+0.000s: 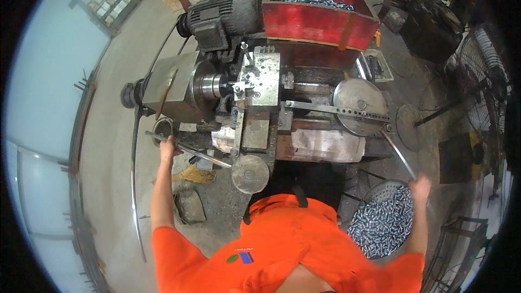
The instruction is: The person operates a metal turning machine, repeatedly inserting small metal pieces into the chuck, engaging the cutting tool with levers, and removing finished parts. The person places the finished parts into a red bin and occasionally inspects them by hand.
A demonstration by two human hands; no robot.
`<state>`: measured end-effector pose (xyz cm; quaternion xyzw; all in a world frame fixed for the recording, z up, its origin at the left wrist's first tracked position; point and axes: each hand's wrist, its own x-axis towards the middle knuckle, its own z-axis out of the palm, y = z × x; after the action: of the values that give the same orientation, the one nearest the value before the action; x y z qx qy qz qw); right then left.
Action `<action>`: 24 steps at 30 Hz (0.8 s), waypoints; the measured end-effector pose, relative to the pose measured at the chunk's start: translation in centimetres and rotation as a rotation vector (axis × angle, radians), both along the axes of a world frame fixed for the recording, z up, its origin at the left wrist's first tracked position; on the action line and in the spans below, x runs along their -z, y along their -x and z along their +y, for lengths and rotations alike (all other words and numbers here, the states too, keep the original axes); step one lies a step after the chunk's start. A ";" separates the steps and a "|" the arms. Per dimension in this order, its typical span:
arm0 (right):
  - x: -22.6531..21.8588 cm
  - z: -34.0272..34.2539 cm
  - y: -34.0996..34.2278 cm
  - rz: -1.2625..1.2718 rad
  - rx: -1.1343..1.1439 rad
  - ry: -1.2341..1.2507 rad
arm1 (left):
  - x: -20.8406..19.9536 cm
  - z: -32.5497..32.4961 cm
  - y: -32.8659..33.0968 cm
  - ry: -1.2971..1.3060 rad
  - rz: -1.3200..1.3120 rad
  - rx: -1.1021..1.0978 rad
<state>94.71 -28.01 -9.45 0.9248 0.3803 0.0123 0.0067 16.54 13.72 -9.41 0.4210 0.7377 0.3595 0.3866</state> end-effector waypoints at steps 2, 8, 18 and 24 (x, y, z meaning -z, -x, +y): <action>0.5 2.0 -3.6 -0.155 0.034 0.027 | -0.7 -0.2 -1.1 -0.002 -0.030 0.028; 2.2 5.3 -0.2 -0.393 0.132 -0.287 | 0.4 -2.6 2.2 -0.110 -0.343 -0.013; 0.7 4.4 4.3 -0.355 0.075 -0.261 | 10.5 -5.0 -2.0 0.244 1.111 0.588; 0.9 4.7 4.4 -0.345 0.112 -0.257 | 18.6 -5.4 -1.1 0.069 0.710 0.418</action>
<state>90.27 -23.31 -10.31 0.9219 0.3166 0.2184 -0.0456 17.66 8.33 -27.97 0.6465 0.7353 0.0809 0.1867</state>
